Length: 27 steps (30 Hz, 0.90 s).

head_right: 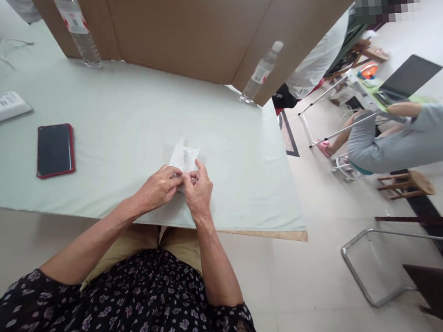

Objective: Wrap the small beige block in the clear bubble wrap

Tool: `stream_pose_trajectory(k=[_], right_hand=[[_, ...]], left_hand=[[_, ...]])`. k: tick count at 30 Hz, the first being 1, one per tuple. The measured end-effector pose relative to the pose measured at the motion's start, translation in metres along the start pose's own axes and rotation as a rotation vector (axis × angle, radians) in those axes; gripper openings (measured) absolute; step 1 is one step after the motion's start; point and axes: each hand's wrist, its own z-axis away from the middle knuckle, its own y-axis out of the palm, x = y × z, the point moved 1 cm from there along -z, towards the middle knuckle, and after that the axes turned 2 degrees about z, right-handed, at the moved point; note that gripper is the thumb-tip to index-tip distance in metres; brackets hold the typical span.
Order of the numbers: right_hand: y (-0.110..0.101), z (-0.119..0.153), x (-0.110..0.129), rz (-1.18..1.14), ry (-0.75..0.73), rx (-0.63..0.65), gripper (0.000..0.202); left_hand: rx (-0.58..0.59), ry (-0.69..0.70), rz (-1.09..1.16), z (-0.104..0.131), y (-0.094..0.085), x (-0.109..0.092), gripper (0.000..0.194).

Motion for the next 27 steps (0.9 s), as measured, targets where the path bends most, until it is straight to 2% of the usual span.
stream_pose_trajectory(k=[6, 11, 19, 24, 27], right_hand=[[0.0, 0.0, 0.003, 0.048, -0.008, 0.02, 0.057], [-0.002, 0.0, 0.005, 0.072, -0.006, 0.036, 0.057], [-0.001, 0.003, 0.011, 0.091, -0.014, 0.03, 0.055], [-0.008, 0.003, 0.013, 0.11, -0.023, 0.135, 0.048], [-0.014, 0.002, 0.011, 0.115, -0.062, 0.242, 0.05]], left_hand=[[0.044, 0.014, 0.193, -0.003, -0.011, 0.005, 0.034], [-0.054, -0.004, 0.276, 0.002, -0.011, 0.007, 0.03], [-0.095, -0.002, 0.072, 0.007, 0.005, -0.002, 0.026], [-0.145, -0.005, 0.092, 0.011, 0.005, -0.006, 0.022], [-0.197, 0.004, 0.166, 0.015, 0.002, -0.009, 0.029]])
